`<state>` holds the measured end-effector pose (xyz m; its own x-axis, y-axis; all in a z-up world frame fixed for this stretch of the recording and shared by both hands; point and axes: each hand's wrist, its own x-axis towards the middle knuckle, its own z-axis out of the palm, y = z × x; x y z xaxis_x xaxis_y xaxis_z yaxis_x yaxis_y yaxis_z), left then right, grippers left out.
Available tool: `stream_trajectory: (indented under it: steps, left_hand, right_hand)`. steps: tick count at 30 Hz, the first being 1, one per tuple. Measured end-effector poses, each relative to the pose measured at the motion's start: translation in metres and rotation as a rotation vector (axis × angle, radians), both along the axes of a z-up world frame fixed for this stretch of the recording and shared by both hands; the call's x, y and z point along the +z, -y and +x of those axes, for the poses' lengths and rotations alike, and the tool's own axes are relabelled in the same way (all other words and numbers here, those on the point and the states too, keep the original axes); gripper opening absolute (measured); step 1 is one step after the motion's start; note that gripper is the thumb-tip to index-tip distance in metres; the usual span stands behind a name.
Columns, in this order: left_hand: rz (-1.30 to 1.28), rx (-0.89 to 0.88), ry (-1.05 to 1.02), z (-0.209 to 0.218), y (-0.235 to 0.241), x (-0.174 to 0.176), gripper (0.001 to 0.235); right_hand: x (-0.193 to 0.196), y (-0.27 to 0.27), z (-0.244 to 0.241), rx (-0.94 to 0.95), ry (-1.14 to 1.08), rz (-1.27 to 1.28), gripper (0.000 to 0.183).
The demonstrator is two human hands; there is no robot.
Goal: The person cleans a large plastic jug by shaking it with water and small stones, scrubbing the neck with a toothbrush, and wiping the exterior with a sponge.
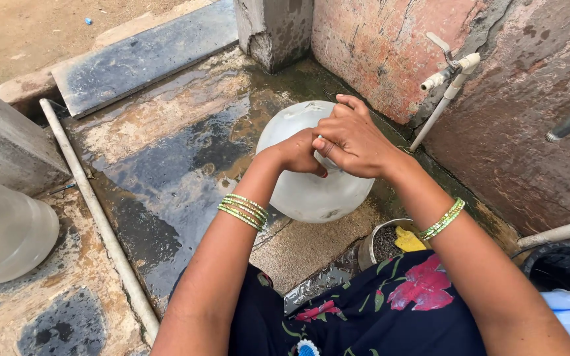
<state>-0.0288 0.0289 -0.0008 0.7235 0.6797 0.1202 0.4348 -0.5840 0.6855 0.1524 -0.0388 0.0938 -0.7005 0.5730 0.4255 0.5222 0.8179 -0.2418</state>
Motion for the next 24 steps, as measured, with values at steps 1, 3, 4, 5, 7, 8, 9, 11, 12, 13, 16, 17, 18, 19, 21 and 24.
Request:
stream_trajectory:
  steps: [1, 3, 4, 5, 7, 8, 9, 11, 12, 13, 16, 17, 18, 19, 21, 24]
  left_hand:
    - [-0.008, -0.003, 0.003, 0.001, -0.002, -0.001, 0.068]
    - [-0.093, -0.042, -0.034, 0.005, 0.000, -0.005, 0.061]
    - [-0.096, -0.042, -0.028, 0.006, 0.000, -0.003, 0.061]
    - [-0.087, -0.063, -0.044, 0.007, 0.000, 0.000, 0.061]
    - [-0.078, -0.087, -0.057, 0.011, -0.001, -0.001, 0.061]
    - [-0.057, -0.089, -0.023, 0.014, -0.002, -0.005, 0.065]
    - [-0.037, -0.091, 0.011, 0.016, -0.002, -0.008, 0.068]
    - [0.016, -0.078, 0.070, 0.019, 0.000, -0.004, 0.076]
    - [0.068, -0.062, 0.129, 0.019, 0.002, -0.002, 0.083]
    - [0.071, -0.062, 0.128, 0.021, 0.008, -0.001, 0.083]
    - [0.092, 0.094, 0.175, 0.030, 0.022, 0.003, 0.092]
    - [0.095, 0.211, 0.196, 0.036, 0.027, 0.002, 0.088]
    - [0.096, 0.327, 0.216, 0.043, 0.034, 0.000, 0.085]
    - [0.100, 0.325, 0.211, 0.050, 0.039, -0.001, 0.085]
    - [0.173, 0.508, 0.273, 0.065, 0.050, -0.003, 0.079]
    - [0.211, 0.522, 0.297, 0.066, 0.051, -0.006, 0.080]
  right_hand:
    - [0.003, 0.004, 0.000, -0.003, 0.003, -0.008, 0.044]
    - [0.009, 0.015, 0.001, 0.028, 0.143, 0.087, 0.037]
    - [0.007, 0.016, 0.003, 0.029, 0.149, 0.084, 0.037]
    - [0.006, 0.017, 0.004, 0.017, 0.176, 0.112, 0.035]
    - [0.002, 0.017, 0.008, 0.003, 0.208, 0.141, 0.033]
    - [-0.002, 0.017, 0.009, -0.059, 0.146, 0.118, 0.033]
    - [-0.005, 0.017, 0.010, -0.120, 0.083, 0.095, 0.034]
    - [-0.011, 0.012, 0.016, -0.246, -0.097, -0.009, 0.038]
    - [-0.013, 0.010, 0.018, -0.367, -0.278, -0.117, 0.041]
    - [-0.032, 0.001, 0.027, -0.366, -0.280, -0.115, 0.041]
    - [-0.075, -0.024, 0.045, -0.432, -0.776, -0.378, 0.047]
    - [-0.081, -0.027, 0.045, -0.418, -0.983, -0.445, 0.046]
    - [-0.088, -0.029, 0.045, -0.401, -1.190, -0.513, 0.046]
    - [-0.089, -0.029, 0.044, -0.399, -1.196, -0.511, 0.046]
    - [-0.091, -0.028, 0.042, -0.492, -1.387, -0.560, 0.043]
    - [-0.100, -0.033, 0.053, -0.482, -1.388, -0.571, 0.044]
